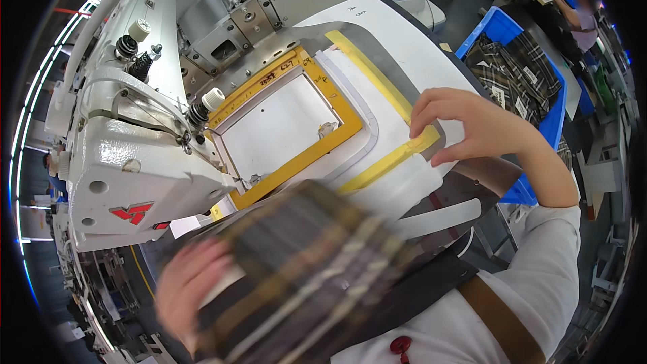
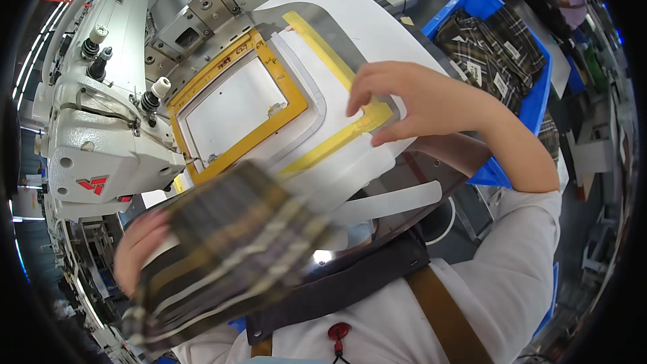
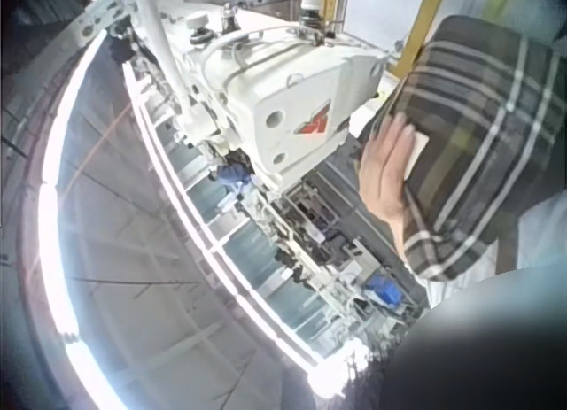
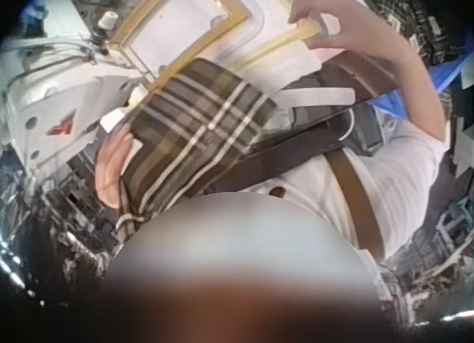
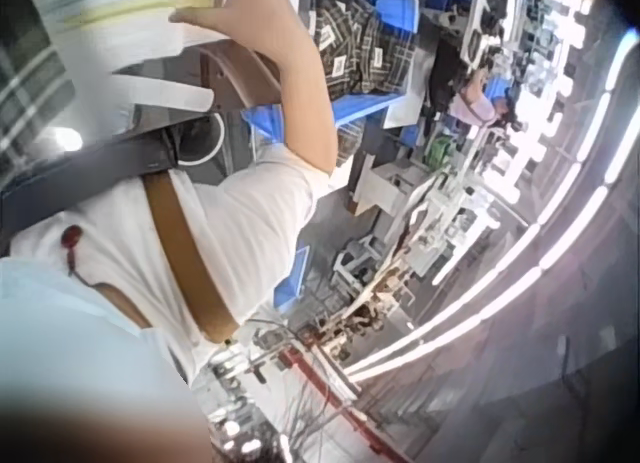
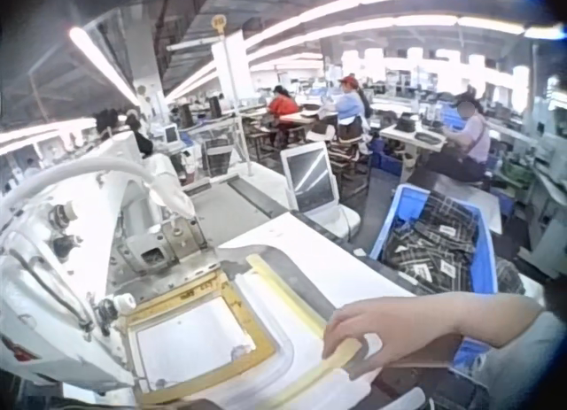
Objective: The recorder is using an industrial sewing machine to sew a square patterned leather patch onto a base material.
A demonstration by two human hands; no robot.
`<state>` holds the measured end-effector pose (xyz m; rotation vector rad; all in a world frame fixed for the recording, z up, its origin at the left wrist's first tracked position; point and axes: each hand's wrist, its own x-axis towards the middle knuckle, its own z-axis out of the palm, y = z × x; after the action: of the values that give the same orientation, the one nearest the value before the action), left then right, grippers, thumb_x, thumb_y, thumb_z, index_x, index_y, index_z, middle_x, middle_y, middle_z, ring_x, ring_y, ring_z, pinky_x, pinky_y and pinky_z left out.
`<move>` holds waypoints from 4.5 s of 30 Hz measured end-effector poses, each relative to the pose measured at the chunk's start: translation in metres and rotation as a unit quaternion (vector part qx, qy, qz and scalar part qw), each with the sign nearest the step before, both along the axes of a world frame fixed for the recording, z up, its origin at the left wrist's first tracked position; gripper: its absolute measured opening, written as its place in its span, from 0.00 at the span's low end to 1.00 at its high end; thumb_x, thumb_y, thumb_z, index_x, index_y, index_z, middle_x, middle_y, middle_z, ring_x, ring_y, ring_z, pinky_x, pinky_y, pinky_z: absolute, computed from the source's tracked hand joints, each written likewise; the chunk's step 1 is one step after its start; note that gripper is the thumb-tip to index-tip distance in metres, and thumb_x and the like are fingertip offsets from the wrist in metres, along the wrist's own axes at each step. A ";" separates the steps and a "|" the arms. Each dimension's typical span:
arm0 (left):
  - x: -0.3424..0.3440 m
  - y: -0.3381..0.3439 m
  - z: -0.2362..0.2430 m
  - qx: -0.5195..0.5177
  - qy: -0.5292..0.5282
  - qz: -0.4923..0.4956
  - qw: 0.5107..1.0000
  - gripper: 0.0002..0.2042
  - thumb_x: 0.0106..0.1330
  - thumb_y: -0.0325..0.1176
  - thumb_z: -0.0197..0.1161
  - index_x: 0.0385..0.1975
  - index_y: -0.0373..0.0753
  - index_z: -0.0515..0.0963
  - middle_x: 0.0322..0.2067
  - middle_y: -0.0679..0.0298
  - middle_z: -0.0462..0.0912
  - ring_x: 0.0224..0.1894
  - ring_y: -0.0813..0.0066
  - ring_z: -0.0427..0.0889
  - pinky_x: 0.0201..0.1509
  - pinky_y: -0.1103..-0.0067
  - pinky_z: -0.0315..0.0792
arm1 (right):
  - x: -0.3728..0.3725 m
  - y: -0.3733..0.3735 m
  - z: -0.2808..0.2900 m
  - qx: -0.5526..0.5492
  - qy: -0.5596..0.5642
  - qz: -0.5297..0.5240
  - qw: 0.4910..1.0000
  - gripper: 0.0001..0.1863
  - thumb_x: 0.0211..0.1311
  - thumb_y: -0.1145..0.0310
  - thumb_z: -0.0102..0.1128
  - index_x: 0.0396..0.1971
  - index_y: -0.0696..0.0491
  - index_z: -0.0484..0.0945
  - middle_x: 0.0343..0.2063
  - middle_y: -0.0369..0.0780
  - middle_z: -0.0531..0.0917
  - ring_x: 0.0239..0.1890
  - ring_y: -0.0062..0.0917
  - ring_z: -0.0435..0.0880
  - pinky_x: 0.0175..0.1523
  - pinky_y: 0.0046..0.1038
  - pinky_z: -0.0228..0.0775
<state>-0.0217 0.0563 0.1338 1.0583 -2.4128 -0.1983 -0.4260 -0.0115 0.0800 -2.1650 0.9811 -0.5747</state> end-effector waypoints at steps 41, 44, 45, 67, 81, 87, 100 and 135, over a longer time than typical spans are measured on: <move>-0.026 -0.028 -0.104 -0.094 -0.093 0.084 0.988 0.10 0.53 0.30 0.60 0.35 0.41 0.73 0.26 0.68 0.70 0.25 0.76 0.73 0.24 0.78 0.65 | 0.156 -0.040 -0.028 0.278 0.156 0.164 0.933 0.17 0.61 0.58 0.62 0.39 0.57 0.78 0.35 0.40 0.82 0.37 0.27 0.79 0.42 0.25 0.70; -0.017 -0.023 -0.105 -0.104 -0.084 0.109 0.985 0.16 0.45 0.23 0.64 0.37 0.40 0.74 0.25 0.65 0.72 0.26 0.69 0.77 0.26 0.75 0.67 | 0.172 -0.035 -0.022 0.386 0.008 0.115 0.915 0.16 0.65 0.57 0.58 0.39 0.57 0.78 0.31 0.40 0.81 0.34 0.24 0.78 0.40 0.24 0.69; -0.016 -0.022 -0.106 -0.086 -0.101 0.120 0.984 0.16 0.45 0.23 0.64 0.37 0.40 0.74 0.25 0.65 0.72 0.26 0.69 0.77 0.26 0.75 0.67 | 0.178 -0.031 -0.022 0.332 -0.021 0.120 0.935 0.16 0.65 0.59 0.57 0.38 0.58 0.79 0.28 0.39 0.81 0.31 0.23 0.77 0.39 0.25 0.69; 0.047 -0.064 -0.096 0.431 0.294 0.240 0.819 0.16 0.62 0.35 0.67 0.44 0.30 0.78 0.39 0.59 0.83 0.40 0.73 0.80 0.46 0.79 0.72 | 0.191 -0.104 -0.018 0.134 0.178 0.073 0.972 0.16 0.54 0.60 0.68 0.26 0.60 0.82 0.22 0.43 0.82 0.25 0.31 0.80 0.35 0.30 0.71; -0.020 -0.045 -0.112 0.040 -0.093 0.060 0.993 0.33 0.54 0.42 0.67 0.59 0.34 0.67 0.60 0.53 0.69 0.60 0.55 0.70 0.65 0.62 0.62 | 0.149 -0.101 -0.017 0.099 0.209 -0.004 0.973 0.18 0.52 0.56 0.68 0.24 0.59 0.81 0.22 0.45 0.81 0.27 0.34 0.80 0.36 0.30 0.70; -0.021 -0.044 -0.112 0.054 -0.103 0.080 0.990 0.33 0.53 0.42 0.67 0.58 0.34 0.68 0.59 0.53 0.70 0.60 0.55 0.70 0.65 0.61 0.62 | 0.103 -0.095 -0.023 0.075 0.218 -0.078 0.970 0.20 0.52 0.55 0.68 0.20 0.58 0.75 0.19 0.44 0.78 0.25 0.34 0.77 0.33 0.30 0.67; -0.014 0.008 -0.075 0.044 -0.072 -0.037 0.996 0.22 0.59 0.48 0.63 0.51 0.44 0.76 0.52 0.66 0.78 0.56 0.69 0.76 0.65 0.66 0.60 | 0.092 -0.094 -0.032 -0.184 0.185 0.106 0.959 0.10 0.59 0.62 0.62 0.29 0.53 0.76 0.32 0.38 0.78 0.43 0.31 0.73 0.59 0.35 0.59; 0.292 0.291 -0.413 0.118 0.597 0.707 0.360 0.18 0.65 0.42 0.55 0.49 0.36 0.76 0.47 0.60 0.81 0.52 0.60 0.78 0.59 0.68 0.70 | 0.148 -0.010 -0.020 0.088 0.084 0.326 0.937 0.36 0.60 0.33 0.42 0.51 0.48 0.78 0.52 0.39 0.80 0.66 0.42 0.65 0.71 0.50 0.37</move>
<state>0.2699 0.3475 -0.2793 1.7250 0.2585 -0.4310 -0.2780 -0.0211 0.0599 -2.2217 0.3244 0.0186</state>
